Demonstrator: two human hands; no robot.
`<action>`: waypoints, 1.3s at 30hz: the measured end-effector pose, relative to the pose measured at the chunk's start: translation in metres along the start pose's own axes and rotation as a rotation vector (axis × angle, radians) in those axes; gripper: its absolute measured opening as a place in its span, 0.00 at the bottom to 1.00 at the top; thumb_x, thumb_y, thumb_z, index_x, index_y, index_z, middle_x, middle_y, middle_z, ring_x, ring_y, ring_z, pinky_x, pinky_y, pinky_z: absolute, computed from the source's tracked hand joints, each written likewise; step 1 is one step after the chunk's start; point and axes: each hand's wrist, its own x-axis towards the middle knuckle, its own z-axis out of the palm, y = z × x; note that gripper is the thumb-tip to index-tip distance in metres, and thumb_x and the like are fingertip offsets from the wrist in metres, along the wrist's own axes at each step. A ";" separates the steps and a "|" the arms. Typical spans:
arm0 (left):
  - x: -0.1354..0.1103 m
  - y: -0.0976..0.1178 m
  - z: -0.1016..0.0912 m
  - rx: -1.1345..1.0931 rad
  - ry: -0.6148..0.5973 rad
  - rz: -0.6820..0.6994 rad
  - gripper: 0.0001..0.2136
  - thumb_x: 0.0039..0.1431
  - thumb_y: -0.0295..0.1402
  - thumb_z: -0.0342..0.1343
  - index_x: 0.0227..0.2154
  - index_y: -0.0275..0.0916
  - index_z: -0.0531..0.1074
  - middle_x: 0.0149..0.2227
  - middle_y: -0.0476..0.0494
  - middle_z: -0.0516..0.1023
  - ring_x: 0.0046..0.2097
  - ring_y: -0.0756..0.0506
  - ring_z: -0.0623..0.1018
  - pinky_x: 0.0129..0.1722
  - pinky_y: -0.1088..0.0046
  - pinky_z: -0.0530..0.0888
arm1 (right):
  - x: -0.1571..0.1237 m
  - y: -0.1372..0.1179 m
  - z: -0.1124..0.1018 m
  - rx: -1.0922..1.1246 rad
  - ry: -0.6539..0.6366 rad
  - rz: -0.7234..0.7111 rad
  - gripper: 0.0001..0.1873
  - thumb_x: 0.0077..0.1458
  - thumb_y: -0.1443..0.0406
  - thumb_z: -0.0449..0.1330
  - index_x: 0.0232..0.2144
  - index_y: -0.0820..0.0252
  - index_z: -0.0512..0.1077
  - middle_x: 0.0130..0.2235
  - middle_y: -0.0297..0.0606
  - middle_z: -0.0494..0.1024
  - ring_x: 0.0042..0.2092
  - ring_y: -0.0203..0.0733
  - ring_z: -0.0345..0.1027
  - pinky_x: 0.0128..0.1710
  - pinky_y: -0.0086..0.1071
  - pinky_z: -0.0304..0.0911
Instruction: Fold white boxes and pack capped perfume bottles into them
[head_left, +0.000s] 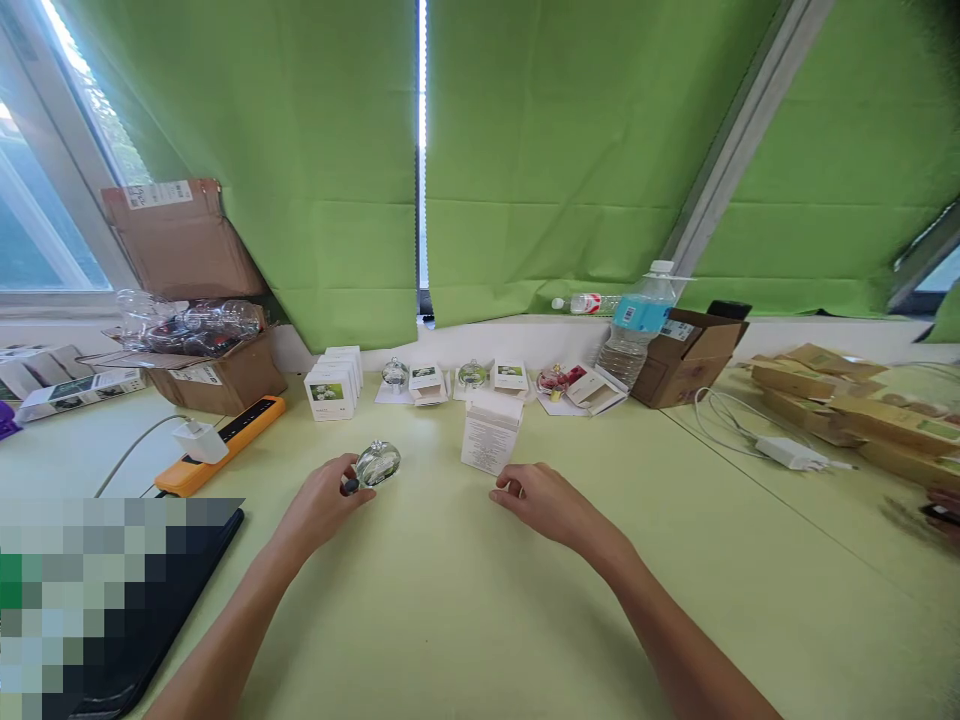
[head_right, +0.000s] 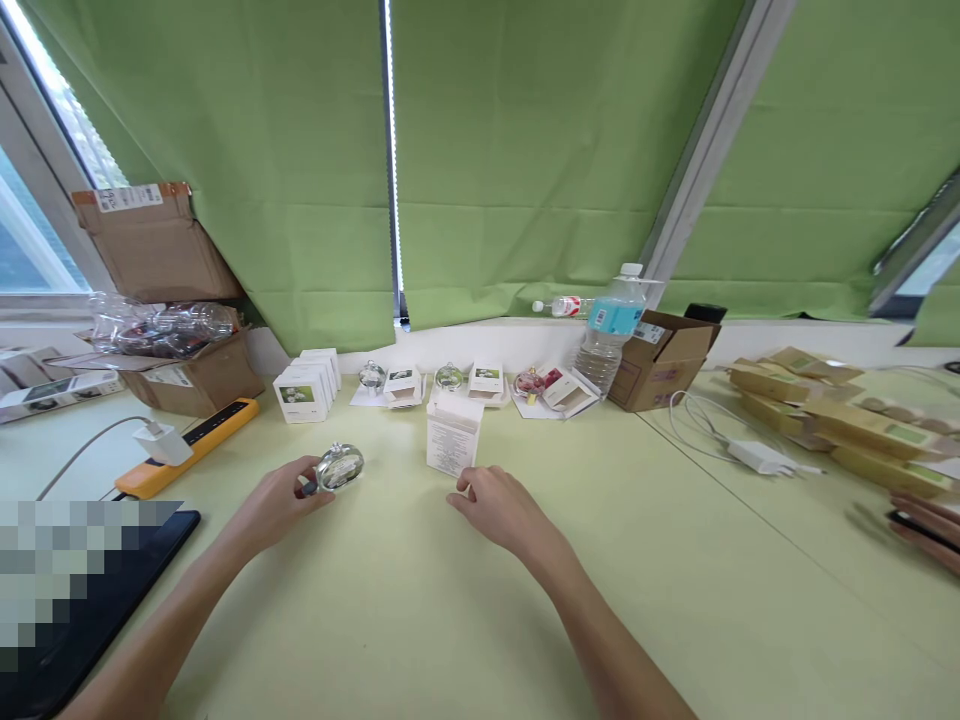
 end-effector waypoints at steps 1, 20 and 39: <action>0.000 0.001 0.001 -0.003 0.007 0.001 0.12 0.52 0.43 0.51 0.35 0.42 0.70 0.35 0.48 0.75 0.31 0.47 0.72 0.30 0.75 0.62 | 0.000 0.000 0.000 0.000 0.002 -0.002 0.15 0.55 0.54 0.53 0.34 0.57 0.73 0.32 0.39 0.76 0.35 0.44 0.68 0.28 0.30 0.54; -0.006 0.031 0.014 -0.202 -0.115 0.168 0.13 0.55 0.43 0.49 0.33 0.39 0.71 0.27 0.52 0.68 0.29 0.50 0.64 0.27 0.78 0.59 | -0.003 -0.016 0.011 0.096 0.019 -0.145 0.15 0.57 0.57 0.53 0.42 0.57 0.71 0.31 0.38 0.76 0.33 0.42 0.68 0.29 0.30 0.57; -0.012 0.042 0.031 -0.252 -0.148 0.119 0.09 0.50 0.40 0.55 0.30 0.41 0.66 0.23 0.55 0.68 0.25 0.51 0.65 0.25 0.77 0.59 | 0.002 -0.042 0.042 0.393 0.114 -0.236 0.30 0.53 0.60 0.59 0.58 0.55 0.57 0.46 0.42 0.72 0.34 0.37 0.67 0.35 0.32 0.63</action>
